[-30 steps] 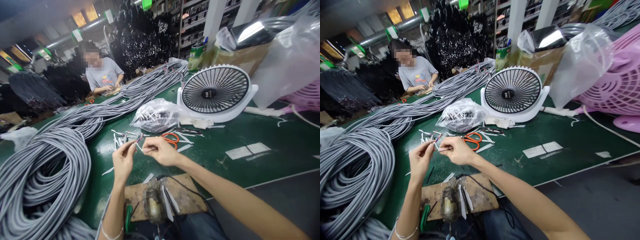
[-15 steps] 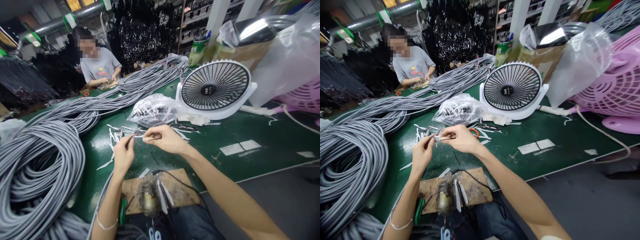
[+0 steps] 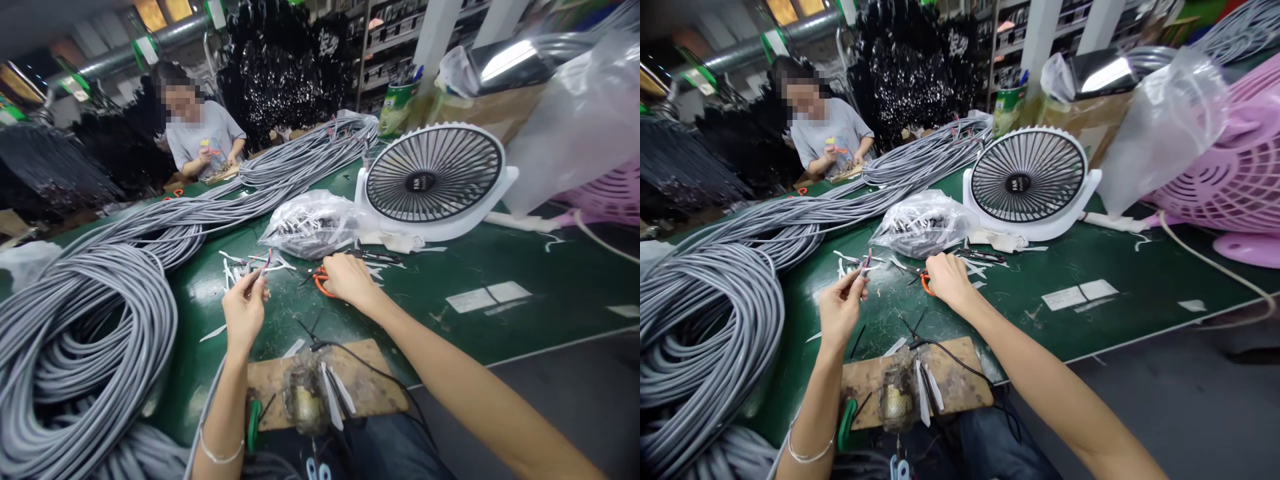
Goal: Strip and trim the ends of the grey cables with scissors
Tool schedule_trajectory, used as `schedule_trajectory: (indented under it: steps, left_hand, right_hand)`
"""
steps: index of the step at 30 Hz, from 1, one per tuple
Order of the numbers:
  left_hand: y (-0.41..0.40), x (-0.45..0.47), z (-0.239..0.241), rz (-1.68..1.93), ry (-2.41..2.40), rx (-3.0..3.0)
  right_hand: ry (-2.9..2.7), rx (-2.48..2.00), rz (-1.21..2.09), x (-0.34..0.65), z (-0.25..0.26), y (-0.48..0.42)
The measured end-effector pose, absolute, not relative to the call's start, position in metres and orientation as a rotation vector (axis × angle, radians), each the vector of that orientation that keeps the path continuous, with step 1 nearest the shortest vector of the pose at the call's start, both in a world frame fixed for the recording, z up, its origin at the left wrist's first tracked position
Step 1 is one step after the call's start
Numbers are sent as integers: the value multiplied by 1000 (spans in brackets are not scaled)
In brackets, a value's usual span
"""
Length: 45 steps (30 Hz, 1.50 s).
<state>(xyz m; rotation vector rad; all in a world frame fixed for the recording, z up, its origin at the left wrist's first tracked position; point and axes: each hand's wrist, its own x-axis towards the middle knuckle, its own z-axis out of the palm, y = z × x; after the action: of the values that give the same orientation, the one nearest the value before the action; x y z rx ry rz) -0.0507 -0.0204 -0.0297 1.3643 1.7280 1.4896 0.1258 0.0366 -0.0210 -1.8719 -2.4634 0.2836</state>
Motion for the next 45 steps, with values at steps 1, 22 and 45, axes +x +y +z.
schedule_trajectory:
  steps: [1, 22, 45]
  left_hand:
    - [-20, -50, -28, 1526, 1674, 1288]
    - [-24, -43, -28, 1580, 1335, 1023]
    - [-24, -43, -16, 1592, 1319, 834]
  right_hand:
    - [-2450, -1836, 290, 125, -20, 35]
    - [-2165, -1034, 180, 105, -45, 20]
    - [-1994, -1067, 462, 98, -47, 16]
